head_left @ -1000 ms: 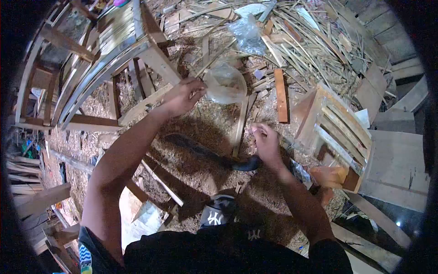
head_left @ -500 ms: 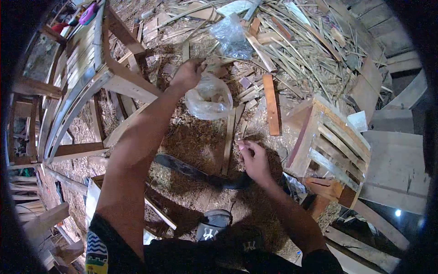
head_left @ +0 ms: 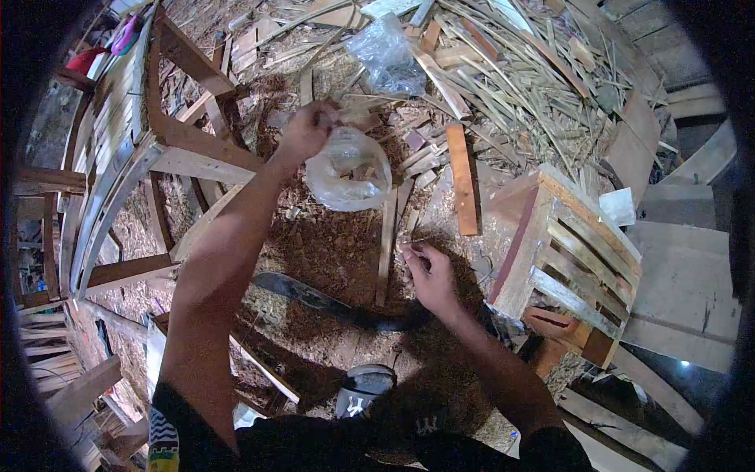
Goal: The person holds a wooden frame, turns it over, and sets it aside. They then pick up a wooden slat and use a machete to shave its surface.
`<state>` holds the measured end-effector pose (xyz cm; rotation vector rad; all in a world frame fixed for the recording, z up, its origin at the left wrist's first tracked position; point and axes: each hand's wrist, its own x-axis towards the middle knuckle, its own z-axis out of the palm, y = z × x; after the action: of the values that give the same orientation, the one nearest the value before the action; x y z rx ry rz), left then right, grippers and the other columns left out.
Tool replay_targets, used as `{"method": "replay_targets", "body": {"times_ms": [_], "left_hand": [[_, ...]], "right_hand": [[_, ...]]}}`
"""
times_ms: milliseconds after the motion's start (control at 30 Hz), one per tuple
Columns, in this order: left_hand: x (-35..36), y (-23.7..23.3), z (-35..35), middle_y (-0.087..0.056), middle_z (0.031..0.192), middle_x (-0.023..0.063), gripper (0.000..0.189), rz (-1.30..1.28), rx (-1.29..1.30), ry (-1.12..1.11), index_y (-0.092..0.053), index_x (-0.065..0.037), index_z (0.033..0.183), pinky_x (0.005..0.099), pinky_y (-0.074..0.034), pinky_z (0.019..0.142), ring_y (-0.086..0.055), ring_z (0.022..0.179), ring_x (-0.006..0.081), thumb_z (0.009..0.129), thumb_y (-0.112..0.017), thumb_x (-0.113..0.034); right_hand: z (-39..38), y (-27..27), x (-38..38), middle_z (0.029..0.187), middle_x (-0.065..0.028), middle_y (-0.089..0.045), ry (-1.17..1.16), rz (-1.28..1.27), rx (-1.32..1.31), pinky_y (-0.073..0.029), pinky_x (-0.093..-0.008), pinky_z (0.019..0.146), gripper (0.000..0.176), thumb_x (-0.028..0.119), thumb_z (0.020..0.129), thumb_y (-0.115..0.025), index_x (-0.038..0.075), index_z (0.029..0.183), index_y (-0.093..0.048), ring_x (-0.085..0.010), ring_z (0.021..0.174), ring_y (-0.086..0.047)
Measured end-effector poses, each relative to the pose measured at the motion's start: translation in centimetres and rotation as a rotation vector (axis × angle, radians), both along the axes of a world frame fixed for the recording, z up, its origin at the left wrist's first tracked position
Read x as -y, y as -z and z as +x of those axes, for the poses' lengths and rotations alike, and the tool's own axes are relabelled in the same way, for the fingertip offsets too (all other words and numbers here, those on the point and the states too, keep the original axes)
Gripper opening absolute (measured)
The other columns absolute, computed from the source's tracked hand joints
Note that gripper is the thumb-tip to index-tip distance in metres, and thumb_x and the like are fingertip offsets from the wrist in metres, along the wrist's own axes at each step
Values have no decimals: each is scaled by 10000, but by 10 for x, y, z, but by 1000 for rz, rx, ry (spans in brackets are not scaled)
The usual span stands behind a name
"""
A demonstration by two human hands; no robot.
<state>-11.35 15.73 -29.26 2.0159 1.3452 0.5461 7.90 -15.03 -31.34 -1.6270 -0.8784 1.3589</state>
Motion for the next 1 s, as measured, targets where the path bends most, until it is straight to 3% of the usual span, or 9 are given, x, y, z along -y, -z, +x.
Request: {"method": "replay_targets", "body": {"times_ms": [67,167,200,500,700,767,833,900,1000], "left_hand": [[-5,13,-21,-674,817,59,288,-137,300,-32,-636,18,1017,305,-484,661,-596,725,126,1027,-558,-259],[3,9,-45,-655,786,46,298,-185,303,-116,-646,14,1007,286,-464,662,-554,694,121,1030,-557,-270],[22,-23,-38,-644,772,35,309,-173,304,-158,-656,14,985,289,-460,679,-548,702,115,1038,-542,-269],[39,-18,-57,-647,776,37,310,-278,422,-220,-661,14,989,286,-455,682,-557,698,116,1032,-563,-278],[60,-47,-53,-646,773,32,294,-348,525,-213,-648,8,1027,270,-478,608,-559,657,99,1031,-571,-276],[78,-78,-47,-657,784,31,295,-354,438,-266,-648,7,1030,282,-491,607,-574,658,106,1036,-559,-275],[80,-74,-57,-675,833,51,293,-366,467,-189,-646,8,1082,283,-504,630,-593,701,109,1043,-544,-264],[86,-77,-64,-686,900,75,312,-507,589,-125,-637,13,1146,284,-522,667,-611,756,122,1049,-527,-263],[91,-85,-79,-691,982,93,290,-507,506,23,-631,-4,1201,289,-554,761,-639,835,147,1038,-545,-228]], "right_hand": [[0,-9,-2,860,-26,-652,3,-39,-94,-463,-236,513,243,179,1017,-578,-23,1140,-637,-71,610,-578],[-3,-5,-2,859,-33,-653,40,-73,-76,-465,-239,511,243,181,1018,-578,-29,1126,-631,-72,602,-576],[-4,-2,-2,859,-33,-653,38,-71,-79,-465,-239,511,243,181,1018,-578,-29,1126,-631,-72,602,-576],[-2,8,-3,840,-41,-652,19,-105,-32,-451,-249,481,256,223,1019,-589,-14,1099,-642,-79,586,-575],[-3,-14,-15,890,-70,-666,43,-12,-107,-460,-249,483,308,235,1026,-574,-11,1205,-624,-86,599,-587],[-6,-25,-18,963,-87,-666,130,81,-124,-518,-253,552,357,212,1018,-583,-19,1289,-569,-109,691,-632],[-10,-54,-24,939,-85,-664,110,79,27,-509,-241,528,435,248,1033,-551,-4,1381,-483,-101,624,-609],[-13,-68,-30,962,-97,-668,264,137,-308,-510,-237,510,510,278,1042,-526,28,1462,-380,-100,580,-596],[-17,-73,-34,1000,-123,-664,316,152,-429,-525,-273,506,553,337,1051,-492,61,1497,-315,-135,587,-610]]}}
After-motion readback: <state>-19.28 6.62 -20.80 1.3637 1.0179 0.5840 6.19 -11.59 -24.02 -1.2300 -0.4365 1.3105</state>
